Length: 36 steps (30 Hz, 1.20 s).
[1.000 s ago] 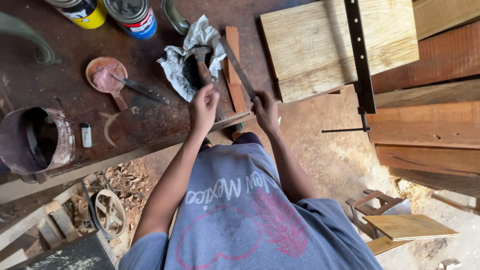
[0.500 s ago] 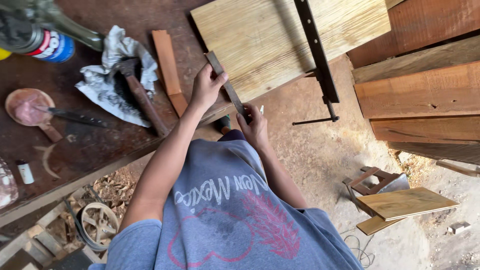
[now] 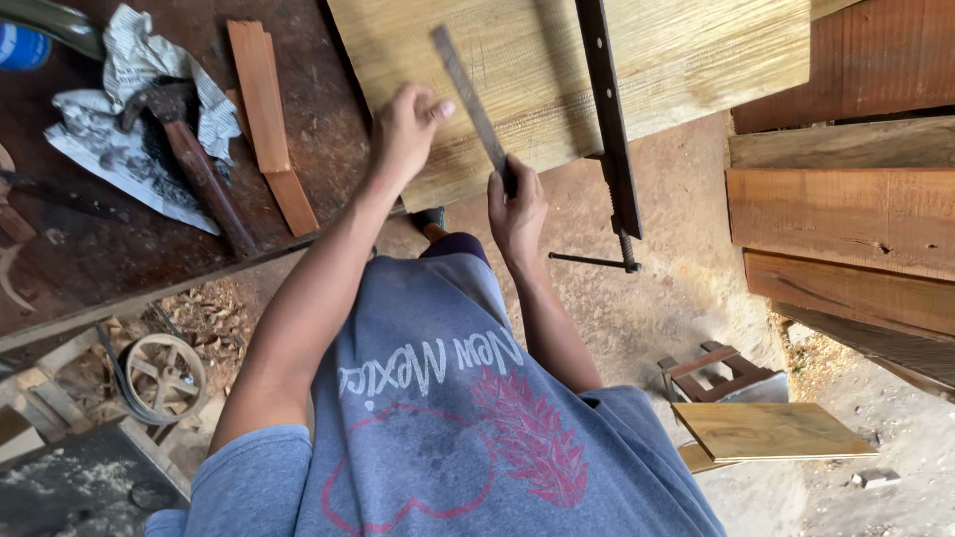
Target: The person applies pink glue to the edge of a wooden plank using a small brush, then paints a separate plank with a dark finish using a paintbrush. They align and press two planks together, place a small wooden wedge between them, and secure the assembly with a metal bar clamp.
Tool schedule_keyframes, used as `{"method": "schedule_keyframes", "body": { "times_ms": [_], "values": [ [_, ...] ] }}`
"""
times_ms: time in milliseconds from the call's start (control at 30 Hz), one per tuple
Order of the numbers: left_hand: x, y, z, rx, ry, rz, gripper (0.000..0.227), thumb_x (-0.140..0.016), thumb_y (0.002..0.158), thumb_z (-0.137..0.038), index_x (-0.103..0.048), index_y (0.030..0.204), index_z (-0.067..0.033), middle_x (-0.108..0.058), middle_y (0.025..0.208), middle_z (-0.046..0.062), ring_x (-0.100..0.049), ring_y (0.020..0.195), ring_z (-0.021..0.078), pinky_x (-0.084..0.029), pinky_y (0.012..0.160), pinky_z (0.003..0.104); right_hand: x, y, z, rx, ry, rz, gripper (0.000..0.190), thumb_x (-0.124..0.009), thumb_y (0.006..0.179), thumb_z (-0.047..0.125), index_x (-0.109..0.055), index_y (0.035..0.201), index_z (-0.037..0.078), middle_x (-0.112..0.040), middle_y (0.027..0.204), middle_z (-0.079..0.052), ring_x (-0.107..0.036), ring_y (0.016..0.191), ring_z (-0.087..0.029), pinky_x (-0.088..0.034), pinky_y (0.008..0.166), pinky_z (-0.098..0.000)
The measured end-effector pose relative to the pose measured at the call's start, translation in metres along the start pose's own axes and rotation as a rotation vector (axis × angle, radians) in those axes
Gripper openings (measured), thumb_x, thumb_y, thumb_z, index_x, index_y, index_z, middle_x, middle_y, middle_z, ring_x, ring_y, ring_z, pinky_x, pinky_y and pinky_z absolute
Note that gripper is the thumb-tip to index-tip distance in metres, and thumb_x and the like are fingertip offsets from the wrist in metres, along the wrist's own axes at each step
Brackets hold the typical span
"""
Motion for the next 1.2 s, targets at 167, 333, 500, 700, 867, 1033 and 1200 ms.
{"method": "schedule_keyframes", "body": {
  "times_ms": [167, 333, 500, 700, 867, 1033, 1200],
  "values": [
    [0.014, 0.015, 0.016, -0.140, 0.000, -0.191, 0.025, -0.071, 0.099, -0.022, -0.067, 0.113, -0.0013, -0.074, 0.095, 0.008, -0.072, 0.082, 0.0167, -0.058, 0.069, 0.029, -0.015, 0.025, -0.002, 0.130, -0.060, -0.035, 0.029, -0.074, 0.096, 0.010, -0.064, 0.121, -0.001, -0.071, 0.101, -0.019, -0.071, 0.088, -0.029, -0.059, 0.078, -0.0389],
    [0.015, 0.009, 0.044, -0.074, -0.007, -0.214, 0.021, -0.070, 0.102, -0.017, -0.068, 0.115, -0.0012, -0.074, 0.099, 0.011, -0.072, 0.087, 0.0199, -0.059, 0.074, 0.033, -0.017, 0.023, -0.001, -0.072, 0.140, 0.066, 0.028, -0.072, 0.097, 0.009, -0.064, 0.122, -0.002, -0.074, 0.106, -0.019, -0.074, 0.092, -0.027, -0.060, 0.079, -0.0361],
    [0.022, -0.035, 0.079, 0.025, -0.620, -0.216, 0.040, -0.071, 0.101, -0.023, -0.052, 0.130, -0.0038, -0.069, 0.115, 0.008, -0.068, 0.101, 0.0157, -0.058, 0.086, 0.030, -0.058, -0.010, 0.052, 0.094, 0.222, 0.333, 0.033, -0.071, 0.098, 0.012, -0.062, 0.127, 0.001, -0.073, 0.106, -0.017, -0.074, 0.092, -0.025, -0.060, 0.082, -0.0348],
    [0.146, -0.128, 0.166, 0.318, -0.307, -0.542, 0.011, -0.062, 0.107, -0.012, -0.065, 0.112, -0.0027, -0.065, 0.096, 0.002, -0.064, 0.082, 0.0105, -0.053, 0.068, 0.029, -0.183, -0.015, 0.096, 0.164, 0.272, 0.598, 0.044, -0.068, 0.101, 0.035, -0.062, 0.132, 0.004, -0.070, 0.114, -0.014, -0.074, 0.090, -0.026, -0.062, 0.075, -0.0390],
    [0.202, -0.159, 0.164, 0.076, -0.114, -0.601, 0.013, -0.067, 0.108, -0.003, -0.064, 0.119, 0.0026, -0.067, 0.099, 0.005, -0.062, 0.085, 0.0142, -0.052, 0.075, 0.031, -0.316, -0.011, 0.135, 0.117, -0.299, 0.579, 0.087, -0.077, 0.079, 0.059, -0.038, 0.138, 0.008, -0.059, 0.121, -0.025, -0.067, 0.096, -0.046, -0.059, 0.066, -0.0472],
    [0.204, -0.144, 0.183, 0.154, -0.072, -0.588, 0.026, -0.071, 0.102, -0.002, -0.064, 0.126, 0.0048, -0.068, 0.090, 0.008, -0.064, 0.078, 0.0171, -0.051, 0.071, 0.032, -0.304, -0.008, 0.119, 0.127, -0.151, 0.514, 0.071, -0.076, 0.086, 0.039, -0.038, 0.139, 0.009, -0.056, 0.123, -0.025, -0.065, 0.103, -0.043, -0.059, 0.077, -0.0501],
    [0.198, -0.094, 0.165, 0.002, 0.058, -0.572, 0.053, -0.072, 0.106, -0.006, -0.047, 0.151, 0.0070, -0.064, 0.122, 0.020, -0.066, 0.108, 0.0252, -0.057, 0.088, 0.039, -0.144, 0.019, 0.085, 0.246, -0.038, 0.280, 0.060, -0.077, 0.091, 0.019, -0.046, 0.142, 0.011, -0.059, 0.125, -0.022, -0.067, 0.098, -0.042, -0.058, 0.077, -0.0506]
  ]
}}
Point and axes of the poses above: each hand's wrist, its own y-axis towards the middle knuckle, its own x-axis out of the back of the hand, z = x × y, the point moved 8 cm from there along y, towards the middle knuckle
